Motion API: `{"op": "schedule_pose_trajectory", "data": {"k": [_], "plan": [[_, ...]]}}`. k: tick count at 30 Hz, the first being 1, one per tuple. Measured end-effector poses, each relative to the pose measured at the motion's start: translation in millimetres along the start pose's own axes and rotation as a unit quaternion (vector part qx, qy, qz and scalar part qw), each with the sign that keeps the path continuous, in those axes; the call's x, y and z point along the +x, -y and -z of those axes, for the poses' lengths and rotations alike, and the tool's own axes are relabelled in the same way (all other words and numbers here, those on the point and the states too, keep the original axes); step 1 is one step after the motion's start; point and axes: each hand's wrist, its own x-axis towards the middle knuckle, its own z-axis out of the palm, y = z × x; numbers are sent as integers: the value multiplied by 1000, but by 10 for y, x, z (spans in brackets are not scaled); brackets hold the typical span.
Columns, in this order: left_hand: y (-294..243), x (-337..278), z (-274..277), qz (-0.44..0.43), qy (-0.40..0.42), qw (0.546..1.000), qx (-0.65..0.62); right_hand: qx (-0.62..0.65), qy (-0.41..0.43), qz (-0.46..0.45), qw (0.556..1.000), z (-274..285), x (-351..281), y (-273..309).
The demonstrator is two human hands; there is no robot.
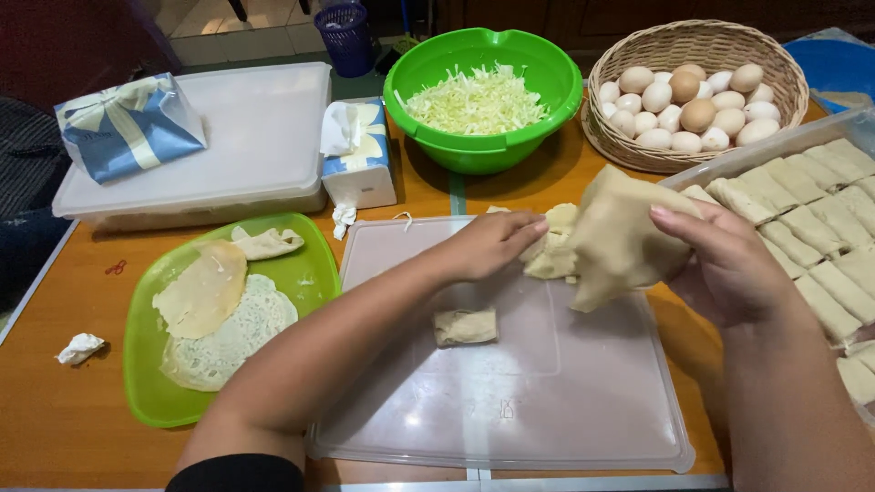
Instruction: The recorder is rolling pieces of dough with cabbage filling to make spring rolls.
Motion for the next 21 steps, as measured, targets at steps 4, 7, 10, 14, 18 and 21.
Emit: {"op": "schedule_pose_trajectory", "data": {"k": [4, 7, 10, 14, 18, 21], "plan": [[60, -101, -107, 28, -28, 994, -103, 85, 98, 25, 991, 0, -51, -140], [120, -383, -210, 27, 56, 906, -420, 166, 186, 21, 968, -252, -199, -168], [-259, -822, -111, -48, 129, 792, -594, 211, 352, 51, 910, -420, -339, -242], [-557, -1233, 13, -5, 92, 819, -566, 193, 364, 18, 911, -460, -416, -413], [-542, -1540, 161, 118, 31, 827, -549, 60, 396, 28, 916, -580, -426, -492], [-692, -1748, 471, 188, 19, 836, -514, -146, 289, 72, 943, -706, -348, -588]]}}
